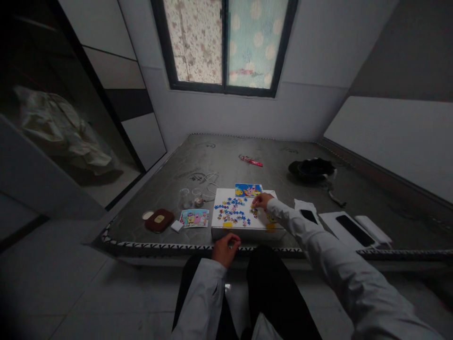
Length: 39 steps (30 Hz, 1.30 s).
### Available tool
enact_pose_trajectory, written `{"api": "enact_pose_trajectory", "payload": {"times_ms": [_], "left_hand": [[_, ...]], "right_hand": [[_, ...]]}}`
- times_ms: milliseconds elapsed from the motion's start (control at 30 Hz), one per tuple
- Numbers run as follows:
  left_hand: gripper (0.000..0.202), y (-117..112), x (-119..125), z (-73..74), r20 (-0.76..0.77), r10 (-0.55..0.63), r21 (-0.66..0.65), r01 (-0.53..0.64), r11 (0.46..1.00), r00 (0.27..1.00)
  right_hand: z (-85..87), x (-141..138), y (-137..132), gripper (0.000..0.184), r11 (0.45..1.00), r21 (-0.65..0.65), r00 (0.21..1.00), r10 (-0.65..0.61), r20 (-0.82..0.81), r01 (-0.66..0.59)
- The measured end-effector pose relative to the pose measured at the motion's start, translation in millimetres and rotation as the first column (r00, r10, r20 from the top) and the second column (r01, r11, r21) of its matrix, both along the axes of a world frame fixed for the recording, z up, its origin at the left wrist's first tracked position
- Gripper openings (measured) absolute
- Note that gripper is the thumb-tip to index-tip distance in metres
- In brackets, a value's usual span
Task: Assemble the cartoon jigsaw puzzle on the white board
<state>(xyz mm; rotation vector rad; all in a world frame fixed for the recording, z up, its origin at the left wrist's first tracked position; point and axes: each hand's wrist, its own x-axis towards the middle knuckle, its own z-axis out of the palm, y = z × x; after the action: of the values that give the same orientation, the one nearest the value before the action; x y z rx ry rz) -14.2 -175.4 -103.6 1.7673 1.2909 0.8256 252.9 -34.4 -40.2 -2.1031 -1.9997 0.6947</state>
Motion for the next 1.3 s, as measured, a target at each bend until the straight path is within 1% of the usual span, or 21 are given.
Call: {"api": "enact_pose_trajectory", "payload": {"times_ms": [67,133,267,367,467,600,733,967,1100,1300], "left_hand": [[0.009,-0.8,1.4,0.0,-0.003,-0.003,0.009,0.003,1.0,1.0],[0.009,-1.6,3.0,-0.2,-0.014,-0.004,0.005,0.005,1.0,1.0],[0.009,-3.7,5.4,-1.6,-0.025,-0.002,0.007,0.002,1.0,1.0],[0.009,-5.7,6.2,-2.8,-0.029,-0.005,0.02,0.006,1.0,1.0],[0.009,-7.1,6.2,-3.3,-0.033,-0.02,0.025,0.021,0.999,0.999],[0.01,-6.9,5.3,-4.0,-0.038,-0.01,0.027,0.011,1.0,0.999],[0.009,-5.9,4.3,-4.6,-0.059,-0.003,-0.001,0.003,1.0,0.998],[0.01,-7.0,4.7,-0.6,-0.054,-0.009,0.004,0.009,1.0,0.998],[0.01,-5.8,5.7,-0.5,-0.042,-0.007,0.003,0.007,1.0,0.999],[0.01,-4.8,6.2,-5.7,-0.023,-0.021,0.016,0.021,1.0,1.0]], "right_hand": [[-3.2,9.0,-15.1,0.022,0.998,-0.025,0.998,-0.053,0.04,0.054],[-8.3,11.8,-27.2,0.021,0.994,-0.025,0.992,-0.1,0.083,0.102],[-18.1,5.7,-44.4,0.019,0.984,0.021,0.97,-0.178,0.164,0.177],[-18.3,-1.3,-52.1,0.018,0.983,0.053,0.959,-0.183,0.215,0.176],[-12.0,-5.5,-55.1,0.017,0.988,0.05,0.957,-0.156,0.246,0.148],[-2.8,-8.6,-53.4,0.015,0.992,0.047,0.954,-0.122,0.272,0.114],[0.1,-17.0,-49.9,0.015,0.996,0.067,0.96,-0.07,0.271,0.054],[-1.2,-47.7,-42.9,0.016,0.989,0.142,0.967,0.001,0.253,-0.038],[-3.7,-64.4,-30.6,0.014,0.983,0.178,0.97,-0.002,0.245,-0.043],[-12.0,-97.4,-9.5,0.018,0.973,0.227,0.974,-0.006,0.226,-0.047]]}}
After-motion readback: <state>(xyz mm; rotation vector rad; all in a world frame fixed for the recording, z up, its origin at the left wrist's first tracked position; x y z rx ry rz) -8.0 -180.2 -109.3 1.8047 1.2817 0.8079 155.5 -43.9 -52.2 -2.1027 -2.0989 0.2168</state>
